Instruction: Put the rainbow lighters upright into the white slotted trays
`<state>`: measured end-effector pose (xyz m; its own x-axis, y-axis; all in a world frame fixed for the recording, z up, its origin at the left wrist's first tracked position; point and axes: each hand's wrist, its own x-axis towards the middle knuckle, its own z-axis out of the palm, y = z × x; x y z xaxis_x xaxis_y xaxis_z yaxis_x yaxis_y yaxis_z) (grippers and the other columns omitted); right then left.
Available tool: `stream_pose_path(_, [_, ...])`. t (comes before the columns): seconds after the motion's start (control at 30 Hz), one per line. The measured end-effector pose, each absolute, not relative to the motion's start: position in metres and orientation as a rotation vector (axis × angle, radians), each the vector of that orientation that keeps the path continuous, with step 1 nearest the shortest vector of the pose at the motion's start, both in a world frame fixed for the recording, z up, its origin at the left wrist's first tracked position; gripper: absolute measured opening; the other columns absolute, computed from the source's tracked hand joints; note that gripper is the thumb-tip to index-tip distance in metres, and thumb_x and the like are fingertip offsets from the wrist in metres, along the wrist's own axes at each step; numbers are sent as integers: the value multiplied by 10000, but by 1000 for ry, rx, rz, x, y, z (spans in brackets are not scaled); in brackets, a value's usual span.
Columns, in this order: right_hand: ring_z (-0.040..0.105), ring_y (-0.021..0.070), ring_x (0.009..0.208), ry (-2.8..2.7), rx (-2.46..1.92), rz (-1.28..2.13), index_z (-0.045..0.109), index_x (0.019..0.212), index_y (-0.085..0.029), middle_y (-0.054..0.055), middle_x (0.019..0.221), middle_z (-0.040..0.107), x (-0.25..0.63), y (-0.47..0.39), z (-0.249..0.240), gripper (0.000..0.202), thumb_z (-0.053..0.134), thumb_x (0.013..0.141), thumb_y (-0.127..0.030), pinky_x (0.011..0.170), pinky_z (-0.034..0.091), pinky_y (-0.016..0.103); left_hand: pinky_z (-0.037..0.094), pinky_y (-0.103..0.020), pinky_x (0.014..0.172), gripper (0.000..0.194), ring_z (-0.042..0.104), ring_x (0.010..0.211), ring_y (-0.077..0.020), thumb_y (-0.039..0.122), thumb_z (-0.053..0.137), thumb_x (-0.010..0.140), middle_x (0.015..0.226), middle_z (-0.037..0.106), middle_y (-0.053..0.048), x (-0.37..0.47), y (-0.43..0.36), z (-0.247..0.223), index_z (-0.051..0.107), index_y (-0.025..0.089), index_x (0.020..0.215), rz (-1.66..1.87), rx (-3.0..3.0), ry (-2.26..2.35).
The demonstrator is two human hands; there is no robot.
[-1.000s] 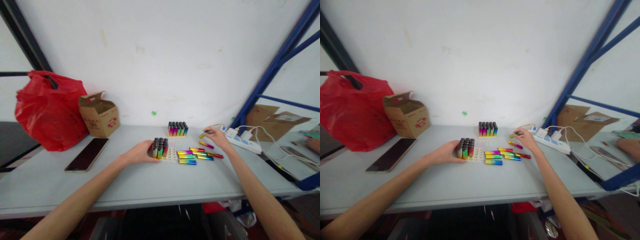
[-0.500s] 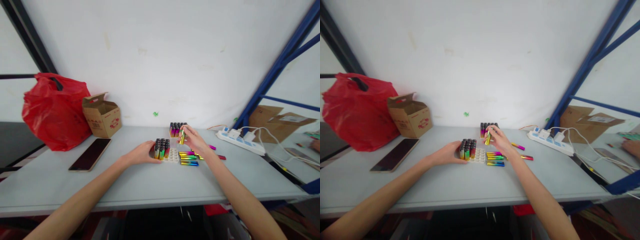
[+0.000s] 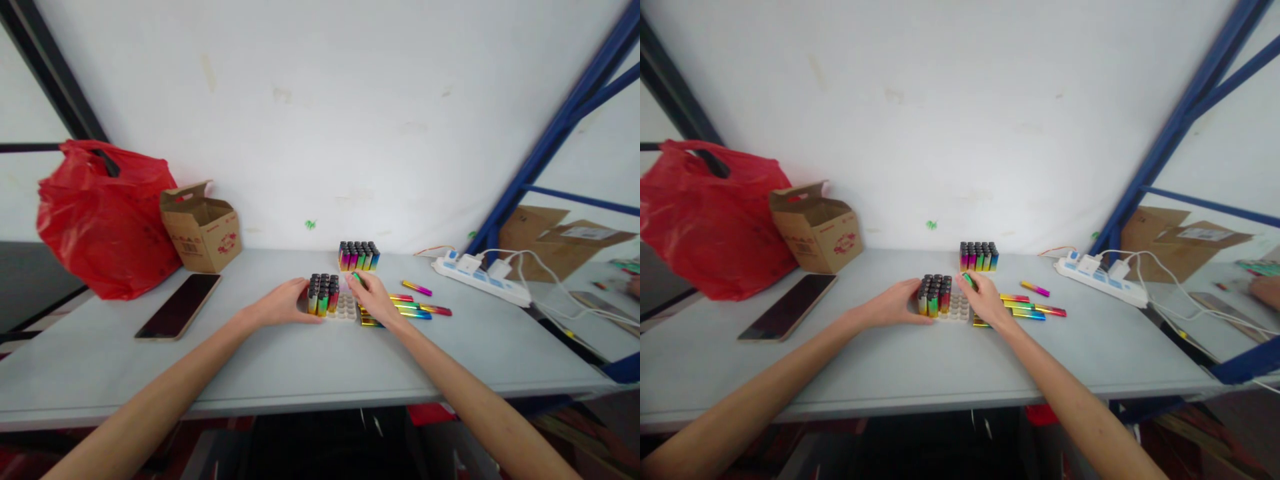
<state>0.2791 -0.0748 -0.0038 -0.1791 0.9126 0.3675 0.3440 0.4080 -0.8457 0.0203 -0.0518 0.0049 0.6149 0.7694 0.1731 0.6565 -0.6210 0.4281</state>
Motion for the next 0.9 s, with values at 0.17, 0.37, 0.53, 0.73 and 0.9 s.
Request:
stream_pose_path(0.17, [343, 128, 598, -1735, -1195, 559, 357, 601, -230, -40, 598, 327, 279, -77, -5, 521, 515, 952, -581, 588, 261, 296, 517, -379, 773, 663, 671, 877, -284, 754, 783, 689, 1006, 719, -91, 20, -51, 4, 629, 188, 998, 498, 2541, 1137])
stream_pose_path(0.37, [348, 130, 584, -1702, -1235, 474, 342, 594, -238, -41, 577, 332, 279, -77, -6, 444, 502, 914, -501, 584, 234, 302, 515, -386, 775, 655, 663, 887, -289, 740, 789, 697, 1005, 711, -98, 20, -51, 6, 622, 176, 985, 493, 2549, 1133])
stream_pose_path(0.53, [453, 161, 627, -1762, -1170, 573, 485, 758, -233, -28, 649, 486, 279, -81, 0, 442, 457, 1024, -585, 615, 341, 296, 505, -371, 755, 661, 655, 869, -275, 758, 772, 703, 1003, 708, -90, 21, -53, 8, 608, 182, 985, 460, 2542, 1158])
stream_pose_path(0.73, [517, 201, 727, -2022, -1026, 441, 519, 755, -247, 24, 761, 568, 284, -88, 9, 477, 480, 1035, -633, 710, 409, 320, 490, -376, 743, 632, 636, 854, -274, 742, 780, 702, 984, 692, -85, 21, -54, 8, 598, 193, 957, 475, 2523, 1147])
stream_pose_path(0.9, [488, 168, 547, -2099, -1059, 566, 476, 682, -248, -17, 583, 548, 284, -92, 9, 524, 502, 1029, -641, 602, 355, 307, 489, -377, 739, 638, 635, 852, -276, 730, 793, 695, 983, 693, -100, 21, -54, 8, 601, 177, 950, 479, 2523, 1144])
